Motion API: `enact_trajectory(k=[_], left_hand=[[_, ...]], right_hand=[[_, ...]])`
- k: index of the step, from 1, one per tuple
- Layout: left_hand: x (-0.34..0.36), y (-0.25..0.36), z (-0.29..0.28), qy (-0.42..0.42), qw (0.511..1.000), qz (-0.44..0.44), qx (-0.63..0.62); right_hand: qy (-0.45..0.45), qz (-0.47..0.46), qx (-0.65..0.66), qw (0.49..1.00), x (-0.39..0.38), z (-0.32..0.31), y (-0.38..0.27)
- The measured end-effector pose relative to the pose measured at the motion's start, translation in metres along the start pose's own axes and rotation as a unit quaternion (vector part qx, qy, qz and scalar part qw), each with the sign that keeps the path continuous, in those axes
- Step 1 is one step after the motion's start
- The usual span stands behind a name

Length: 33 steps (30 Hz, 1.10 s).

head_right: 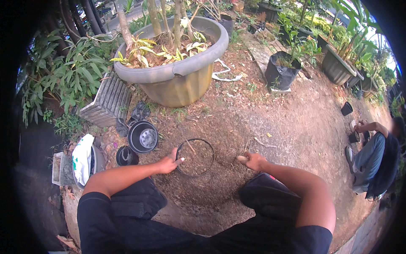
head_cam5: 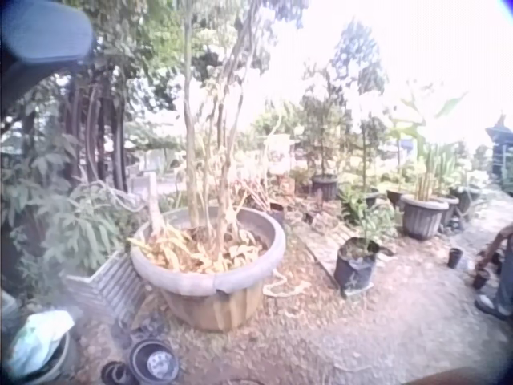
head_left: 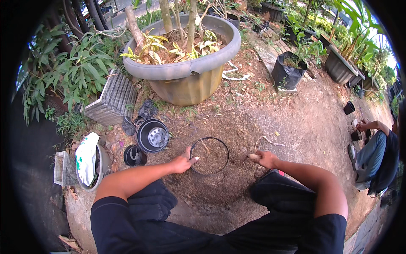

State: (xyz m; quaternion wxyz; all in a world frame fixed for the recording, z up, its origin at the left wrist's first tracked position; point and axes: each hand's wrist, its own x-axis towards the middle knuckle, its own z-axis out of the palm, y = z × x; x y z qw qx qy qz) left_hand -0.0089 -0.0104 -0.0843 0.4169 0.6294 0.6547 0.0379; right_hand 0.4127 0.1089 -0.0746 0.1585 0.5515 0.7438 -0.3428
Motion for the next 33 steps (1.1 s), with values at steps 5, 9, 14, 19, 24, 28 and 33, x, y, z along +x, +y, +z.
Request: enact_trajectory(k=[5,9,14,19,24,28,33], left_hand=[[0.001,0.01,-0.004,-0.02,1.0,0.009,-0.02],[-0.003,0.001,0.002,0.006,0.999,0.03,-0.021],[-0.001,-0.003,0.007,0.016,0.999,0.029,-0.001],[-0.003,-0.001,0.008,0.048,0.998,0.043,0.01],[-0.003,-0.004,0.015,0.107,0.994,0.04,-0.003],[0.002,-0.012,0.026,0.095,0.971,0.018,-0.218],[0.013,-0.025,0.022,0.049,0.948,-0.016,-0.314]], right_hand=[[0.071,-0.058,0.032,0.995,-0.001,-0.025,0.028],[0.073,-0.074,0.09,0.99,-0.021,-0.047,0.005],[0.091,-0.098,0.049,0.99,-0.051,-0.057,-0.037],[0.15,-0.121,-0.022,0.981,-0.051,-0.059,-0.057],[0.156,-0.137,-0.014,0.978,-0.052,-0.06,-0.065],[0.126,-0.146,-0.041,0.98,-0.053,-0.062,-0.075],[0.107,-0.155,-0.063,0.98,-0.056,-0.064,-0.089]])
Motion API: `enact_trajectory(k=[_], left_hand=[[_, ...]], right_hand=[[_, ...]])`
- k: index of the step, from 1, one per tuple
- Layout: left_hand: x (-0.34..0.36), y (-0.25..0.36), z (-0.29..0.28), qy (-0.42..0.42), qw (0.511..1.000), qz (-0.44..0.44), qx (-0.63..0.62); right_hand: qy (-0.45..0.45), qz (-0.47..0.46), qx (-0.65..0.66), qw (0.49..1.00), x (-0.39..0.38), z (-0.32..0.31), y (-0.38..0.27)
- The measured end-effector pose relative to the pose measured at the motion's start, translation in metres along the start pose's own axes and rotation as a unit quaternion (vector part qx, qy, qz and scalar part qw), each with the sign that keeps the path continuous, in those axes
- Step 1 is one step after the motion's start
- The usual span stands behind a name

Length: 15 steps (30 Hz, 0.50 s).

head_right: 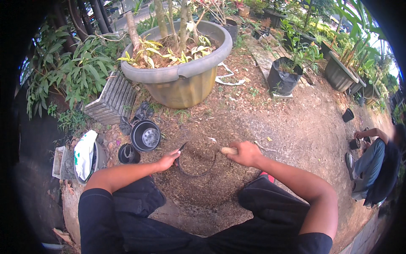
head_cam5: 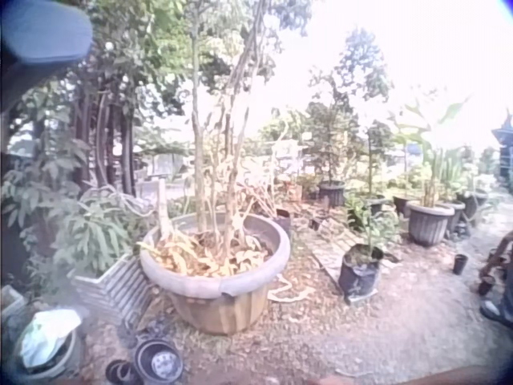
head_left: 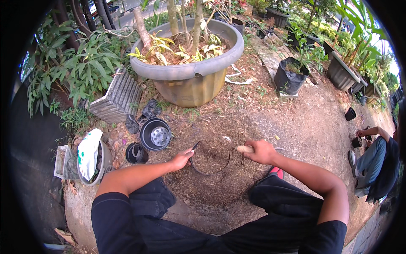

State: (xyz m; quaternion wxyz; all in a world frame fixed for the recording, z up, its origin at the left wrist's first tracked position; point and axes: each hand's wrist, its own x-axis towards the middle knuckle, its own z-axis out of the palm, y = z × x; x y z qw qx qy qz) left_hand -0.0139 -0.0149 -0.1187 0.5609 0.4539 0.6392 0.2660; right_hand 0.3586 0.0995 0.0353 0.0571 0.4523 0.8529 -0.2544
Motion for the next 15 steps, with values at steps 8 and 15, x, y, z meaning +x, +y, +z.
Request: enact_trajectory(k=[8,15], left_hand=[[0.001,0.007,-0.013,-0.024,0.993,-0.095,-0.071],[-0.004,0.01,-0.017,-0.051,0.991,-0.103,-0.063]], right_hand=[[-0.014,-0.017,-0.034,0.999,0.004,-0.001,-0.02],[-0.036,0.0,-0.043,0.998,0.006,-0.003,-0.036]])
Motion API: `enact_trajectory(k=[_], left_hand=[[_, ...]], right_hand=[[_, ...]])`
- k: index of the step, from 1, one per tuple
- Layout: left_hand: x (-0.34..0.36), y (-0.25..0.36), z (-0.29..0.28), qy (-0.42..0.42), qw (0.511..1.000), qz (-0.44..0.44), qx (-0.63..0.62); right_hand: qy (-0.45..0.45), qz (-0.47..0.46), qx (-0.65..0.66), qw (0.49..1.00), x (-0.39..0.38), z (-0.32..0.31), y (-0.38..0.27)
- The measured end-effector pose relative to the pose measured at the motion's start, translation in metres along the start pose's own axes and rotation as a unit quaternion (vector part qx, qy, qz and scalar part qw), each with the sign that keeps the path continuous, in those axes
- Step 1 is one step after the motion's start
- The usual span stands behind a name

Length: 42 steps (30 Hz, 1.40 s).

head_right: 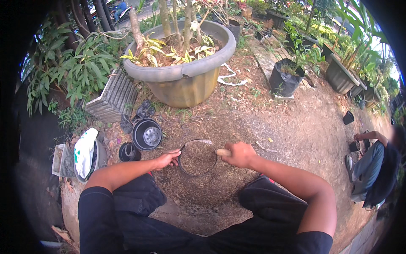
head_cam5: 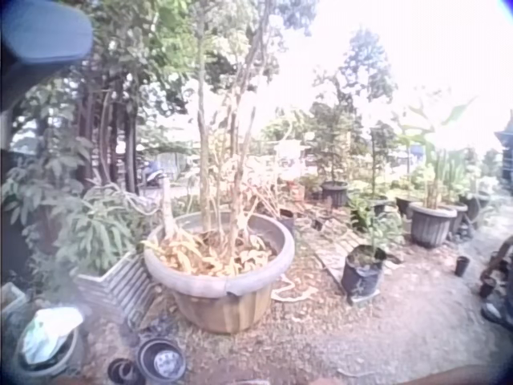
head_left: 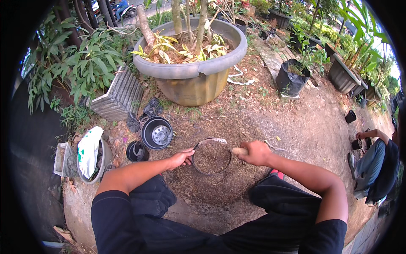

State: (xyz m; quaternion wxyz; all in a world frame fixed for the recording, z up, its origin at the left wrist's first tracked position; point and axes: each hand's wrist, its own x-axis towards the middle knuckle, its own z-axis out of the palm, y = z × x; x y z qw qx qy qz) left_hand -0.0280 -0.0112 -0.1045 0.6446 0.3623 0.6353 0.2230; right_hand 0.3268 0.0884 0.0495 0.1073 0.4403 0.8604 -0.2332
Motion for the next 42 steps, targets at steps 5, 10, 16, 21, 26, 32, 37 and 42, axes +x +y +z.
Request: enact_trajectory(k=[5,10,16,21,26,32,37,42], left_hand=[[0.004,-0.001,-0.001,-0.008,1.0,0.01,0.019],[0.005,0.0,-0.002,-0.008,0.999,0.017,0.035],[0.0,0.003,0.001,0.008,0.998,0.039,0.045],[0.003,-0.002,-0.001,0.01,0.998,0.037,0.047],[0.008,-0.004,-0.001,-0.004,0.998,0.058,0.025],[0.012,-0.01,-0.005,-0.008,0.998,0.061,0.023],[0.011,-0.01,-0.003,-0.003,0.998,0.06,0.024],[0.009,-0.007,-0.002,-0.002,0.997,0.07,0.041]], right_hand=[[0.002,0.008,0.013,1.0,0.0,-0.001,0.0],[0.051,0.029,0.02,0.998,0.004,0.001,0.01],[0.068,0.029,0.039,0.996,0.002,-0.006,0.012],[0.088,0.025,0.008,0.996,0.003,-0.011,0.012],[0.105,-0.002,-0.019,0.994,0.001,-0.015,0.014],[0.132,-0.019,-0.029,0.991,0.001,-0.017,0.011],[0.13,-0.08,-0.101,0.983,-0.002,-0.015,0.012],[0.204,-0.103,-0.102,0.968,0.012,-0.007,0.035]])
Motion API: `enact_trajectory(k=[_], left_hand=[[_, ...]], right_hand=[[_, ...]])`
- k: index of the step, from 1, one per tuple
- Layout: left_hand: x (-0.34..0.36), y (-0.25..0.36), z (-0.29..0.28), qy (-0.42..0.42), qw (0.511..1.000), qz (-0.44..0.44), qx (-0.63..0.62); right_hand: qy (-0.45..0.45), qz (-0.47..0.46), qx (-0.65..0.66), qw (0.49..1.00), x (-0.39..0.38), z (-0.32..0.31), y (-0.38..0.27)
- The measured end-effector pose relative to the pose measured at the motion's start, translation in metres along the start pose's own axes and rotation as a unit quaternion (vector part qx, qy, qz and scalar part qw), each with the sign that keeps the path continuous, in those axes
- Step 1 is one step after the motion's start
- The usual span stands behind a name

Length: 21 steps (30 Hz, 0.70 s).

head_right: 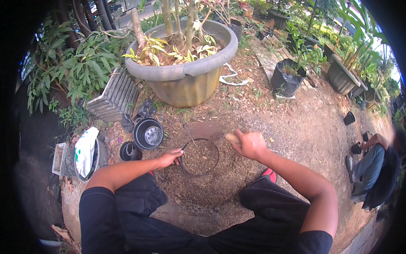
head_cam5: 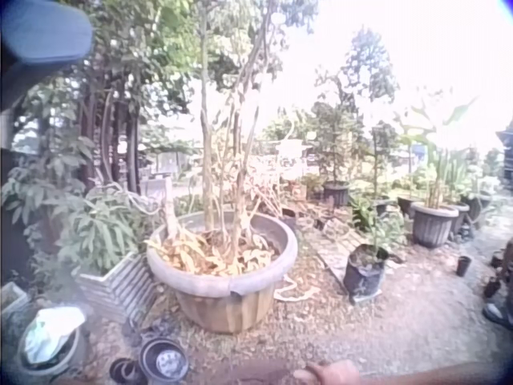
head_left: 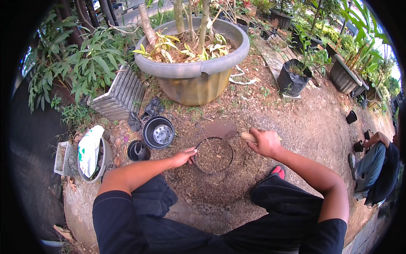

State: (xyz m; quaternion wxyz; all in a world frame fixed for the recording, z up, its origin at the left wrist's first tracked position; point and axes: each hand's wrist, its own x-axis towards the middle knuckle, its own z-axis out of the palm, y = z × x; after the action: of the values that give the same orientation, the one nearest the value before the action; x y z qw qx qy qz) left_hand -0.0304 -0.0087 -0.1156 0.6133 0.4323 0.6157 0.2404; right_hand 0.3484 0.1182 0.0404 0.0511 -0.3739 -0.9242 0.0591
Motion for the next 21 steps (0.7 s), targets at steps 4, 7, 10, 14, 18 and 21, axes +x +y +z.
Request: enact_trajectory(k=[4,7,10,14,18,21], left_hand=[[-0.002,0.004,0.004,0.006,1.0,0.013,-0.008],[0.012,-0.019,-0.004,0.009,0.999,0.039,-0.035],[0.005,-0.005,0.0,-0.001,1.0,0.029,-0.008],[0.0,0.009,0.003,0.003,0.999,0.032,0.006],[0.005,0.0,0.003,0.009,0.999,0.052,-0.002],[0.004,-0.009,-0.003,0.002,0.998,0.059,-0.013]], right_hand=[[-0.087,0.171,0.036,0.981,-0.002,0.017,0.012],[-0.164,0.211,0.084,0.96,-0.008,0.069,0.035],[-0.231,0.213,0.13,0.94,-0.024,0.108,0.045],[-0.232,0.208,0.146,0.939,-0.032,0.132,0.038],[-0.102,0.105,0.176,0.974,-0.008,0.13,0.025],[-0.06,0.015,0.202,0.977,0.027,0.098,-0.012]])
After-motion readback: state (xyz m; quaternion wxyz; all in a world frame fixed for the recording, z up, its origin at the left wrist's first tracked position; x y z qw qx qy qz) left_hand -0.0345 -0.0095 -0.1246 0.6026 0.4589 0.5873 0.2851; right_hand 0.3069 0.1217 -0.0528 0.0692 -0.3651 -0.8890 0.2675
